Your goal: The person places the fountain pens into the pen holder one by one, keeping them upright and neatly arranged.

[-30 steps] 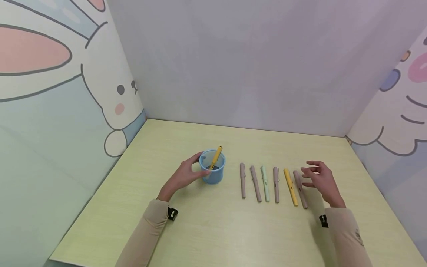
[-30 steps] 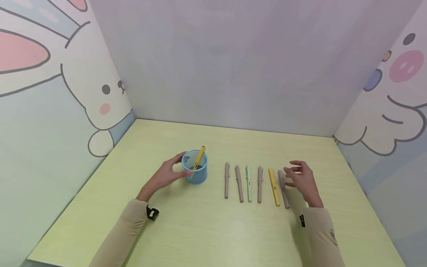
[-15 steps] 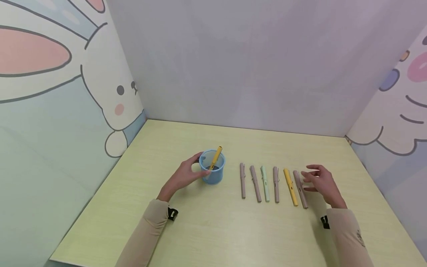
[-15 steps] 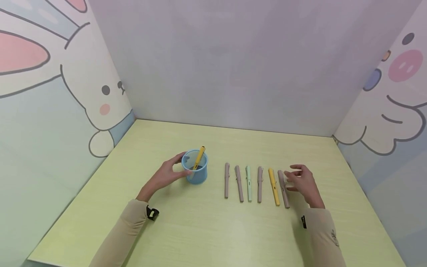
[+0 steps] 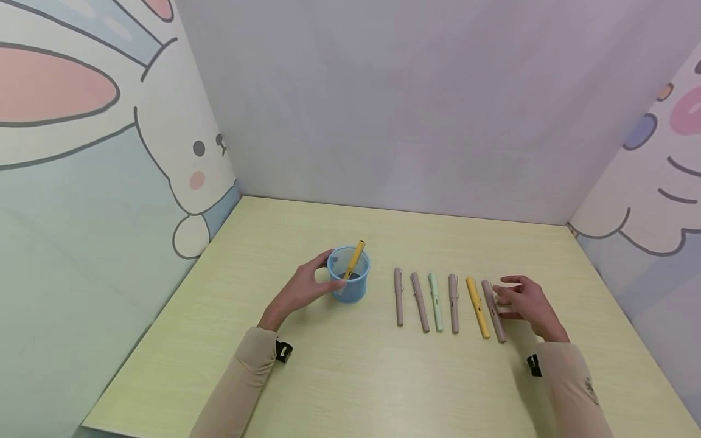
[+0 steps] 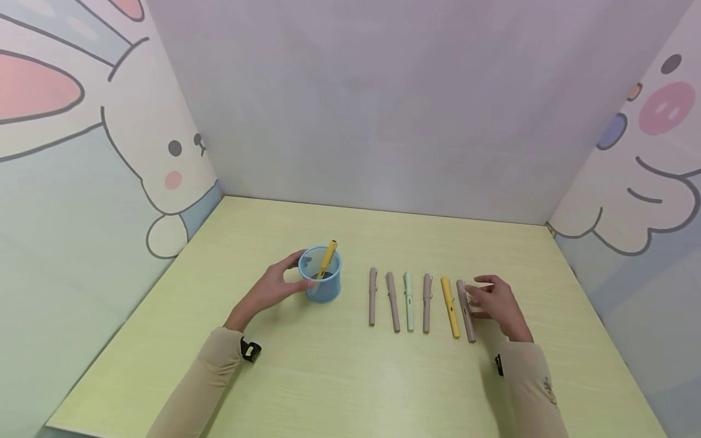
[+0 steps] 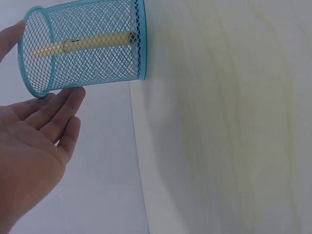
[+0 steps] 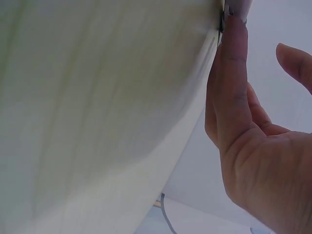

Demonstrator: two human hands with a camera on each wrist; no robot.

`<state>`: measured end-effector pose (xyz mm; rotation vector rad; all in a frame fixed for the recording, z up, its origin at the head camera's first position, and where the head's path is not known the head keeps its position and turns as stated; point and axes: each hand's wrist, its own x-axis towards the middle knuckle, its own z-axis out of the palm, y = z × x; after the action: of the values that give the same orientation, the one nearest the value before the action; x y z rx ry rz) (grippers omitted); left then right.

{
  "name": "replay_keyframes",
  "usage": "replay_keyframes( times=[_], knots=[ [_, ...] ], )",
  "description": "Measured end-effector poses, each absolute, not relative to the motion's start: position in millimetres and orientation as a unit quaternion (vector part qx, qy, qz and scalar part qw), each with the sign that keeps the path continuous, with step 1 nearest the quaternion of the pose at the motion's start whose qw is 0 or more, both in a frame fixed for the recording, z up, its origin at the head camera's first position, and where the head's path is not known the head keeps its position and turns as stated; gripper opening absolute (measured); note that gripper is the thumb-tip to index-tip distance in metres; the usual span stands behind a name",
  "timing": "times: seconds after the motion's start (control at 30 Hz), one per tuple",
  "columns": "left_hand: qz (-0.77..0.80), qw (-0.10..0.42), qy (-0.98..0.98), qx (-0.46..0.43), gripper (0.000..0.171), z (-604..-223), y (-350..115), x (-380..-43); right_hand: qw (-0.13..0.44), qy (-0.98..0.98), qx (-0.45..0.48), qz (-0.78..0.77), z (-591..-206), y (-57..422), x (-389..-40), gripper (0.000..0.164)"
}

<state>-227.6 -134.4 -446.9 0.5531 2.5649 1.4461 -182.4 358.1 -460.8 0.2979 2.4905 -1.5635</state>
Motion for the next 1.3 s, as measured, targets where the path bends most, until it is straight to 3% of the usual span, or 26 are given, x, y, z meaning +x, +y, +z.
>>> replay_keyframes(
  times=[1.3],
  knots=[
    [0.487, 0.073, 0.850, 0.187, 0.080, -448, -135, -228, 0.150, 0.869, 0.092, -0.462, -463, 351, -195, 0.061]
  ],
)
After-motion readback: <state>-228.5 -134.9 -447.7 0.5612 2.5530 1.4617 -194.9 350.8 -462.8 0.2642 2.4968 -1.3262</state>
